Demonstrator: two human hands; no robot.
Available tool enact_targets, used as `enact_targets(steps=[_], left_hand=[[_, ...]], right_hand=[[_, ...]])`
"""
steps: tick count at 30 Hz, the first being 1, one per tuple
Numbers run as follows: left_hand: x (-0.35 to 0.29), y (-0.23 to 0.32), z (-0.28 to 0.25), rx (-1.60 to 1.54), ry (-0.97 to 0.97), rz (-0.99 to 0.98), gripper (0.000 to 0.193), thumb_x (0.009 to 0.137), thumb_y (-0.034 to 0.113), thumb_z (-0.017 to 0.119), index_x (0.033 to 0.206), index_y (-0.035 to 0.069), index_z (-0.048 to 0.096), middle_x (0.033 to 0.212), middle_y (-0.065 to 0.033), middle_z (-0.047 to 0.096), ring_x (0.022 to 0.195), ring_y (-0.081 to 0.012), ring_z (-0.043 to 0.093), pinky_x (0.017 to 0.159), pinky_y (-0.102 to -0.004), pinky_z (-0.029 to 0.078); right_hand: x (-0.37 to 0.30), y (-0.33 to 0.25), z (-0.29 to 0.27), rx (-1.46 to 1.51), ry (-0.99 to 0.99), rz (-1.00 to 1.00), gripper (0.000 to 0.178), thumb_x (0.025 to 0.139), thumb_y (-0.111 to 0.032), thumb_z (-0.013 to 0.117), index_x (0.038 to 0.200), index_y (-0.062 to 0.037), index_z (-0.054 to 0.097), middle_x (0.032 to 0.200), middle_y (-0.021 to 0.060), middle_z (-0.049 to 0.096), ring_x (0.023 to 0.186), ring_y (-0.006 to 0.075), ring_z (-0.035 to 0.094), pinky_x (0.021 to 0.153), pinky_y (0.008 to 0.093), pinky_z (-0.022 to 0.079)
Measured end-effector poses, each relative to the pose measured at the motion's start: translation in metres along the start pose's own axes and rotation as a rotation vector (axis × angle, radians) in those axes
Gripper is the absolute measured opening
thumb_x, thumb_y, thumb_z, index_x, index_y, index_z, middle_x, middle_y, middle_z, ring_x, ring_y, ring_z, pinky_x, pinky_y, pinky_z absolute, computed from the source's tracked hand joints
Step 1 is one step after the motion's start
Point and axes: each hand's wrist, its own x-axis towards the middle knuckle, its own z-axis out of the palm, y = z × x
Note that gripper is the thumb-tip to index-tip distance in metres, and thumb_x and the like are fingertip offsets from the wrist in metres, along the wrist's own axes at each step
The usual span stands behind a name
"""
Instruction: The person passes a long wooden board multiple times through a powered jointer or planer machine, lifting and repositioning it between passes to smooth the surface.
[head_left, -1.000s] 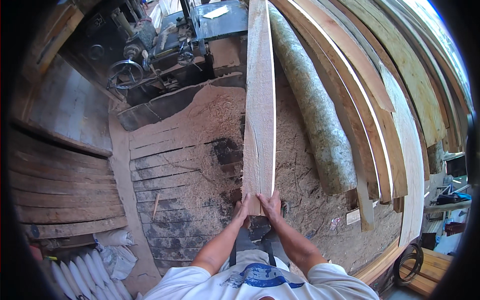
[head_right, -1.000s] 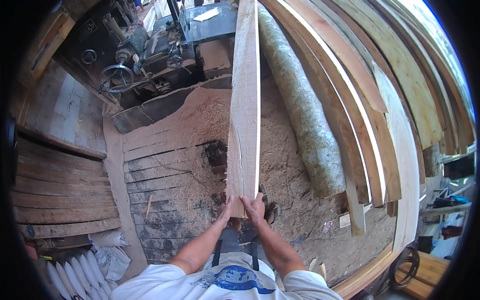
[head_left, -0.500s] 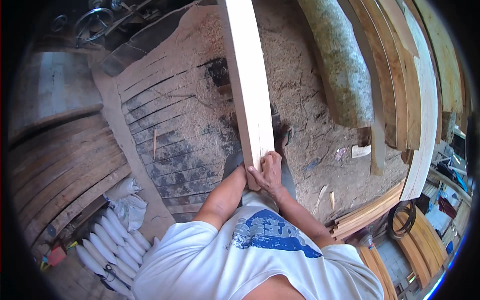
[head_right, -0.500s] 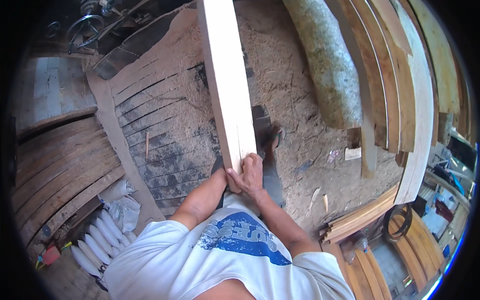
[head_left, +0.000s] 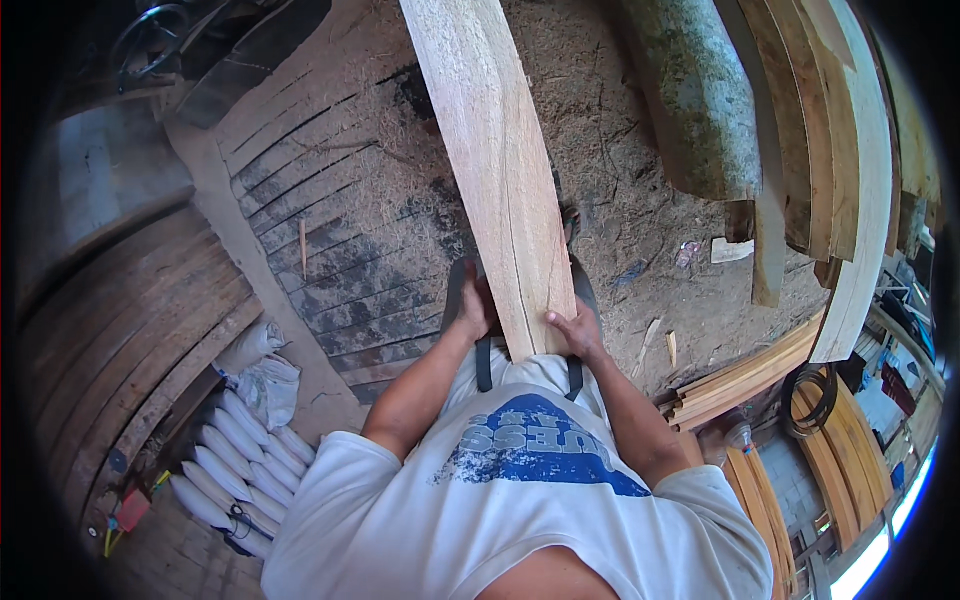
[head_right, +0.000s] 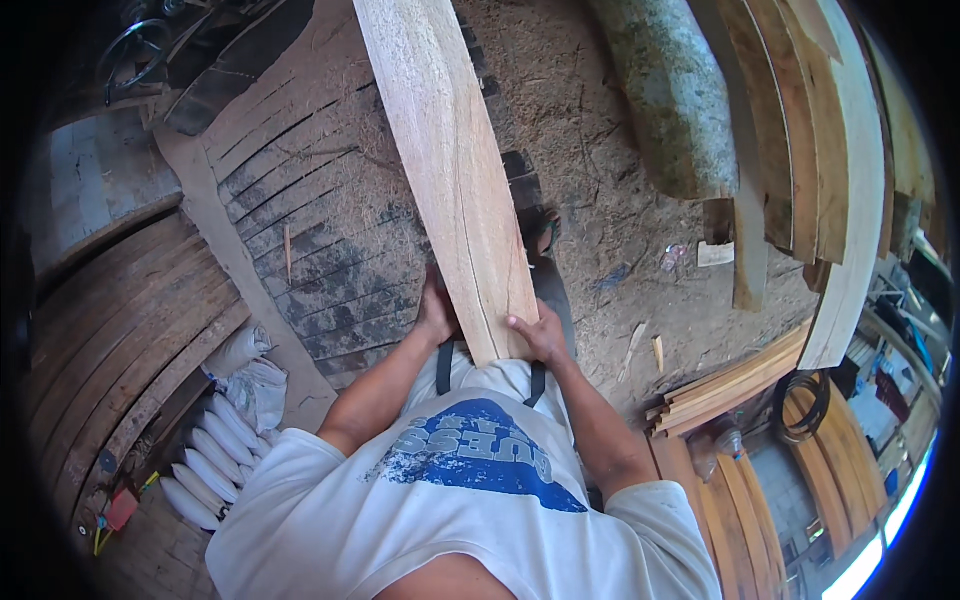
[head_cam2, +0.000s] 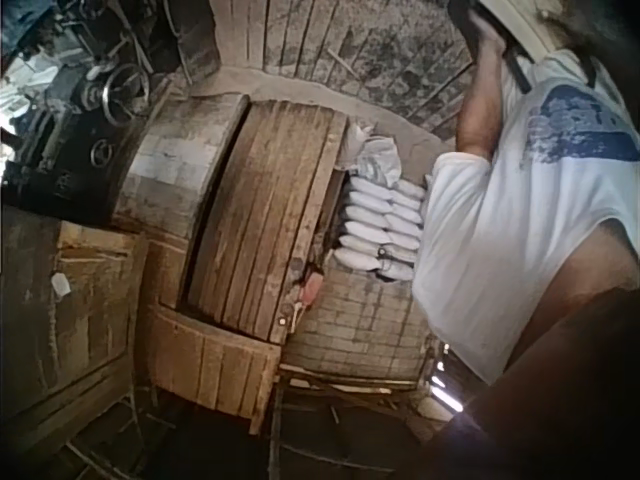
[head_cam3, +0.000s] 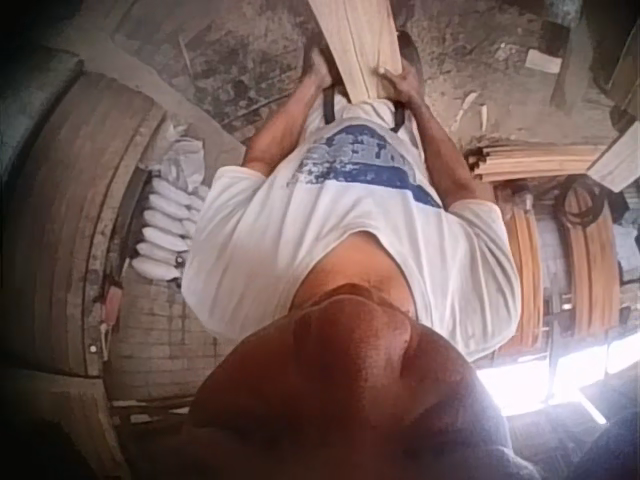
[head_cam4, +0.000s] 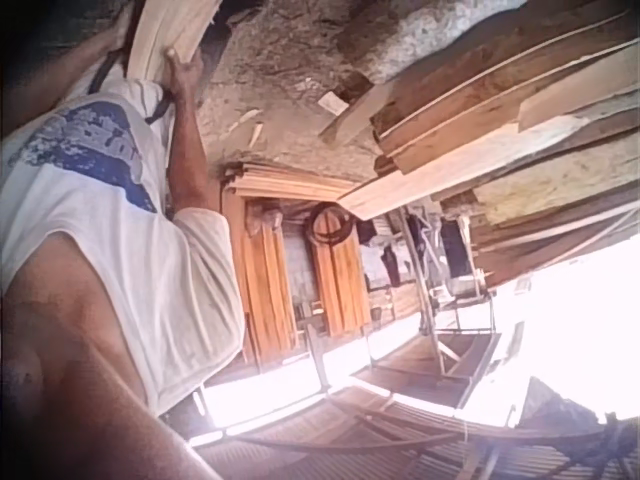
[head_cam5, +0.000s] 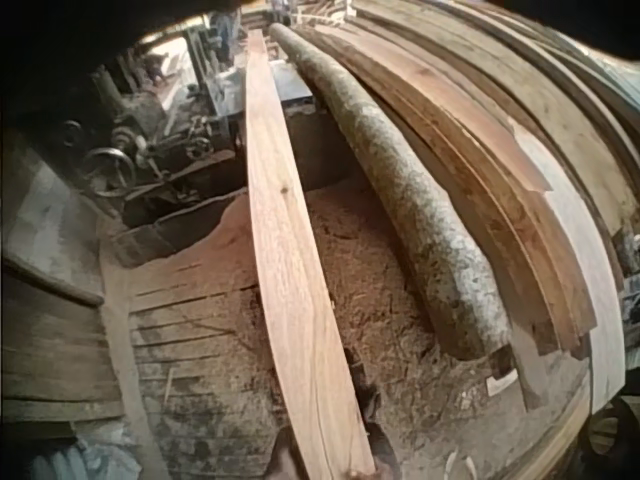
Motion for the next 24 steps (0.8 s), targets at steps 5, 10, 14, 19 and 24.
enact_targets(steps=[5,10,14,19,24], left_hand=[[-0.006,-0.057,-0.01,1.086,0.144,0.575,0.059,0.081,0.035,0.07,0.124,-0.001,0.049,0.115,-0.0133,0.06,0.103,-0.0229,0.059,0.088,-0.0351,0.047],[-0.013,-0.07,0.022,0.951,0.091,0.603,0.061,0.073,0.035,0.078,0.116,-0.003,0.055,0.104,-0.0122,0.064,0.096,-0.0185,0.06,0.084,-0.0321,0.048],[-0.019,-0.076,0.034,0.927,0.092,0.633,0.058,0.073,0.031,0.078,0.115,-0.003,0.056,0.104,-0.0114,0.064,0.094,-0.0175,0.06,0.084,-0.0315,0.048],[-0.014,-0.083,0.038,0.726,0.118,0.567,0.06,0.072,0.027,0.078,0.118,-0.003,0.054,0.109,-0.0125,0.062,0.096,-0.0209,0.061,0.086,-0.0333,0.049],[-0.007,-0.084,0.034,0.692,0.099,0.536,0.062,0.072,0.025,0.077,0.122,-0.003,0.052,0.113,-0.0137,0.061,0.099,-0.0232,0.061,0.088,-0.0344,0.049]], right_hand=[[-0.003,-0.016,-0.024,-0.082,0.02,0.046,0.053,0.082,-0.035,0.07,0.117,0.0021,0.056,0.107,0.0125,0.064,0.095,0.0178,0.06,0.085,0.0318,0.048],[-0.007,-0.022,-0.048,-0.131,-0.044,0.046,0.05,0.084,-0.033,0.068,0.117,0.0026,0.056,0.106,0.0119,0.064,0.092,0.0166,0.06,0.083,0.0317,0.049],[-0.006,-0.015,-0.057,0.123,-0.141,0.032,0.053,0.08,-0.028,0.074,0.118,0.0042,0.054,0.107,0.0114,0.064,0.092,0.0168,0.061,0.083,0.0305,0.049],[-0.012,-0.035,-0.054,0.176,-0.204,-0.043,0.058,0.075,-0.026,0.078,0.118,0.005,0.053,0.108,0.0124,0.063,0.095,0.0187,0.061,0.085,0.032,0.049],[-0.006,-0.029,-0.059,0.227,-0.236,-0.066,0.059,0.074,-0.025,0.079,0.119,0.0044,0.052,0.11,0.0124,0.062,0.097,0.019,0.06,0.086,0.0324,0.048]])
